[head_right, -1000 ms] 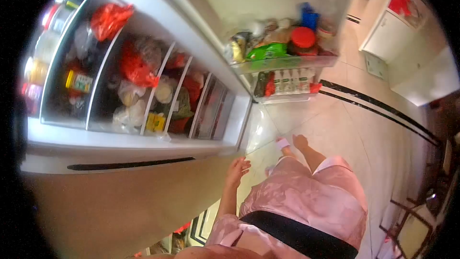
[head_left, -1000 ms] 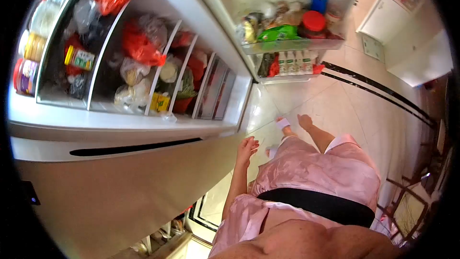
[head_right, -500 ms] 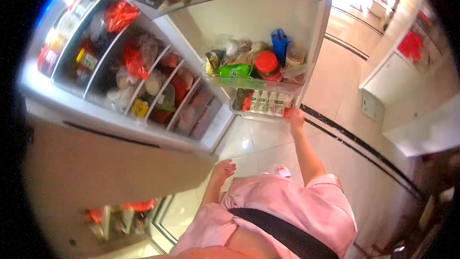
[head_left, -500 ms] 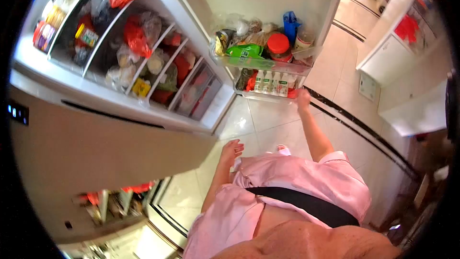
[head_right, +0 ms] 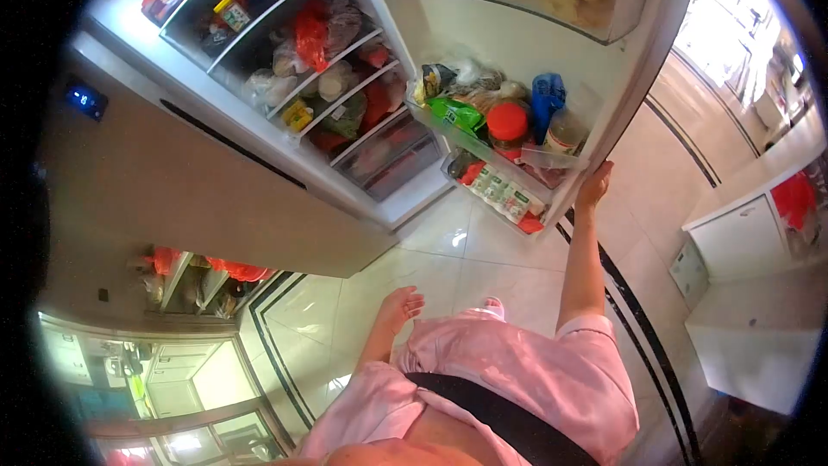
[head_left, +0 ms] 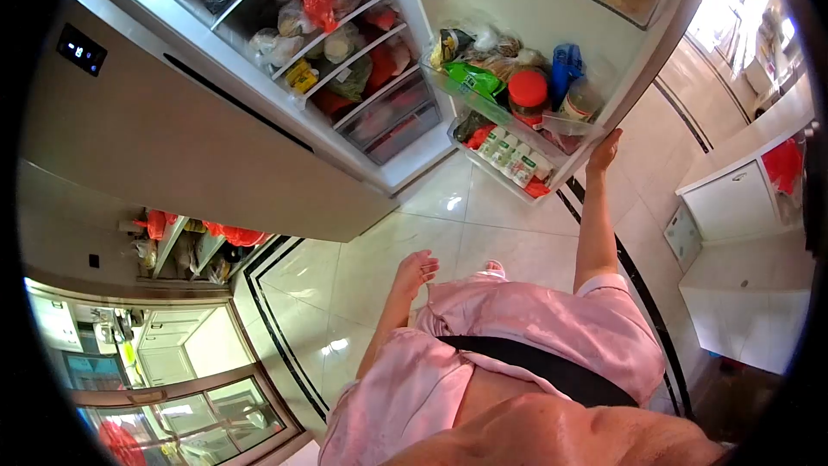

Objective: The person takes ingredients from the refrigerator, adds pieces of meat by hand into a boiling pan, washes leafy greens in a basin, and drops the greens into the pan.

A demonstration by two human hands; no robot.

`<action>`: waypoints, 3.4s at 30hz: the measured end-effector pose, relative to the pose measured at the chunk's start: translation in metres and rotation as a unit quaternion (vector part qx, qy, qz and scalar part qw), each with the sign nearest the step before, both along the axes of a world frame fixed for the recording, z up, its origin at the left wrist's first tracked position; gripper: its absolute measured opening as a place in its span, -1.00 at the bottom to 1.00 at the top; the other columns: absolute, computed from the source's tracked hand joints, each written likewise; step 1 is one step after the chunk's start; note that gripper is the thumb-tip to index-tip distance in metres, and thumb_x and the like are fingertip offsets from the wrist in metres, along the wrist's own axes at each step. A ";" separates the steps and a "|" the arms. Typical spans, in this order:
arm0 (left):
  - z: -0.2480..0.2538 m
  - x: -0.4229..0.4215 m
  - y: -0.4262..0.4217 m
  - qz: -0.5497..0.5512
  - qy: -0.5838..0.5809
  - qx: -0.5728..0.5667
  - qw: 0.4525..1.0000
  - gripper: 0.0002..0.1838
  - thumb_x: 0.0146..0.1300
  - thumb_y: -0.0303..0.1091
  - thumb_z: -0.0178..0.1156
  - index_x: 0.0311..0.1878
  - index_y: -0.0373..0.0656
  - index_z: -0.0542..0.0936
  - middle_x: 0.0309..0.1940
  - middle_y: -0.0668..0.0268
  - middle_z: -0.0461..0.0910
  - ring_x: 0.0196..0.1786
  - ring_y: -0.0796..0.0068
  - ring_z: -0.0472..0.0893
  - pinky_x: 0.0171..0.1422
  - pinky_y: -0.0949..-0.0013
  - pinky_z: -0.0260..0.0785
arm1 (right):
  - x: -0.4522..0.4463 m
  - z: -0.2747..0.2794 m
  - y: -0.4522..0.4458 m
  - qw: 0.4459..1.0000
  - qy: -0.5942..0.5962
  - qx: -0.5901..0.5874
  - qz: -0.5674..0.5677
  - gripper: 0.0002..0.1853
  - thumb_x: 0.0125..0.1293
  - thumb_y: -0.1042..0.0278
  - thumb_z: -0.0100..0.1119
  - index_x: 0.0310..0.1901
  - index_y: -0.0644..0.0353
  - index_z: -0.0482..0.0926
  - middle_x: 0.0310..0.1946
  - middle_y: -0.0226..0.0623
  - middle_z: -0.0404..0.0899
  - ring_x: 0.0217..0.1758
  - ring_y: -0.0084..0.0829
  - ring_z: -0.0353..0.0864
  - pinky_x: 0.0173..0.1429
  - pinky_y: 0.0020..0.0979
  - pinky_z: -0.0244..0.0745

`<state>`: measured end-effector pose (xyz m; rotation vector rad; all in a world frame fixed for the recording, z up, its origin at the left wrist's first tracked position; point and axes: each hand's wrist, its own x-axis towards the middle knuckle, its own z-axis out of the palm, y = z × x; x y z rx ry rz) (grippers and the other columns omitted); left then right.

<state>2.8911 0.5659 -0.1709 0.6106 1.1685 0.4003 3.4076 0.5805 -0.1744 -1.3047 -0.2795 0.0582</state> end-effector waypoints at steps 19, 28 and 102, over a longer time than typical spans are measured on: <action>0.000 -0.153 -0.165 0.154 -0.055 0.024 0.986 -0.62 0.22 -0.10 0.13 -0.01 -0.14 0.44 -0.23 0.22 0.56 -0.21 0.41 0.57 -0.19 0.39 0.41 | -0.141 0.026 -0.091 0.972 -0.139 -0.182 -0.050 -0.49 0.43 -0.05 -0.37 -0.14 0.22 0.50 -0.25 -0.25 0.50 -0.15 -0.28 0.45 0.02 -0.34 0.30; 0.022 -0.257 -0.281 0.256 -0.008 0.034 0.966 -0.65 0.22 -0.09 0.14 -0.06 -0.12 0.46 -0.29 0.30 0.58 -0.25 0.51 0.57 -0.18 0.43 0.42 | -0.288 0.012 -0.112 0.983 -0.142 -0.119 0.004 -0.46 0.38 -0.08 -0.25 0.11 0.25 0.36 -0.02 0.04 0.43 -0.01 -0.07 0.44 0.10 -0.19 0.32; 0.079 -1.757 -0.117 0.878 0.012 0.070 0.474 -0.72 0.29 -0.18 0.06 -0.07 -0.17 0.43 -0.29 0.27 0.55 -0.24 0.43 0.58 -0.19 0.41 0.43 | -2.344 0.152 0.024 -0.115 -0.302 0.056 0.945 -0.74 0.19 0.35 0.05 -0.09 0.17 0.52 -0.44 -0.20 0.64 -0.35 -0.30 0.66 -0.24 -0.38 0.51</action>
